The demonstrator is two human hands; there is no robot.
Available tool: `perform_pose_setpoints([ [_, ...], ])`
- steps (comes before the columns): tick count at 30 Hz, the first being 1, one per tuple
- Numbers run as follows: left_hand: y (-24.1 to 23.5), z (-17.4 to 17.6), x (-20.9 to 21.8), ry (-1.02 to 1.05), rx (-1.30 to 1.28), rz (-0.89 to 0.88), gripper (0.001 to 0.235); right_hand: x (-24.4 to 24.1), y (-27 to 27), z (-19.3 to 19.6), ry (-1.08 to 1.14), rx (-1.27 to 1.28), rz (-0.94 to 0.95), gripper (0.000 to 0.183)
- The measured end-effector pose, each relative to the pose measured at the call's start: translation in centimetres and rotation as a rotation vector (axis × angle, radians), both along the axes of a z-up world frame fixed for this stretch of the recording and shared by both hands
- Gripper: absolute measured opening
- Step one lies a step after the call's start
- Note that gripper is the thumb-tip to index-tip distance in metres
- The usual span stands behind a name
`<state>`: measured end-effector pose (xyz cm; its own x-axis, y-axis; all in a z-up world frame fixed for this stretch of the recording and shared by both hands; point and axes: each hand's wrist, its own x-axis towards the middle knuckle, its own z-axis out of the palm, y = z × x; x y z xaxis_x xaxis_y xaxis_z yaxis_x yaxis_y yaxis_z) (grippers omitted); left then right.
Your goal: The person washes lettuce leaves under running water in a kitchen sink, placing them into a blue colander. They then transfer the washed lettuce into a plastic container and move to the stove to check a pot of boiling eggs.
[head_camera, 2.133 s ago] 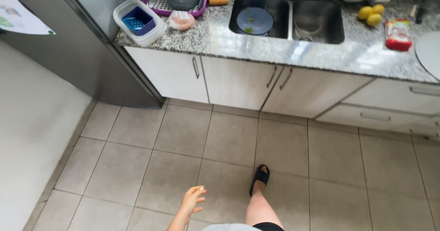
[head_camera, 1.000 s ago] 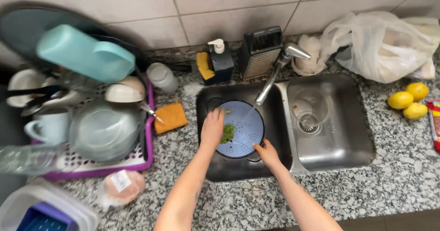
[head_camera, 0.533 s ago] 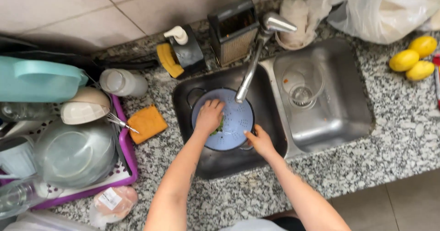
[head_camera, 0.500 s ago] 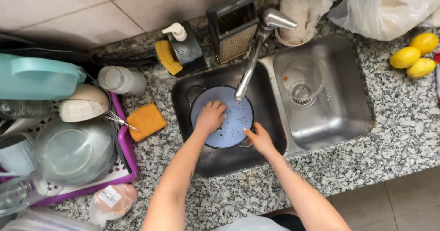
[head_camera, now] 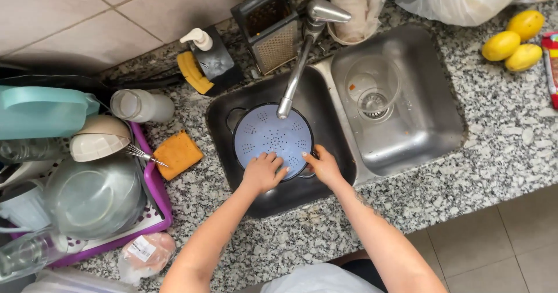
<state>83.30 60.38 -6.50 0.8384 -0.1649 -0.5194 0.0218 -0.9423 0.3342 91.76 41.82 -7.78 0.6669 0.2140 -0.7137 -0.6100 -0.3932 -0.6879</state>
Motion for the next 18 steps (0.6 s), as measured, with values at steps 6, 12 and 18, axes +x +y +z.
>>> perform_pose_setpoints([
  [6,-1.4,-4.0,-2.8,-0.364,0.095,0.004,0.038,0.0,-0.2,-0.9,0.011,0.001,-0.02,0.043],
  [12,-0.8,-1.3,-1.0,-0.282,-0.242,0.277,0.034,0.0,-0.9,-1.3,-0.101,-0.129,0.145,0.054],
  [18,2.3,10.4,2.6,-0.279,-1.179,1.527,0.046,1.2,-1.7,10.9,-0.446,-0.192,0.318,0.055],
])
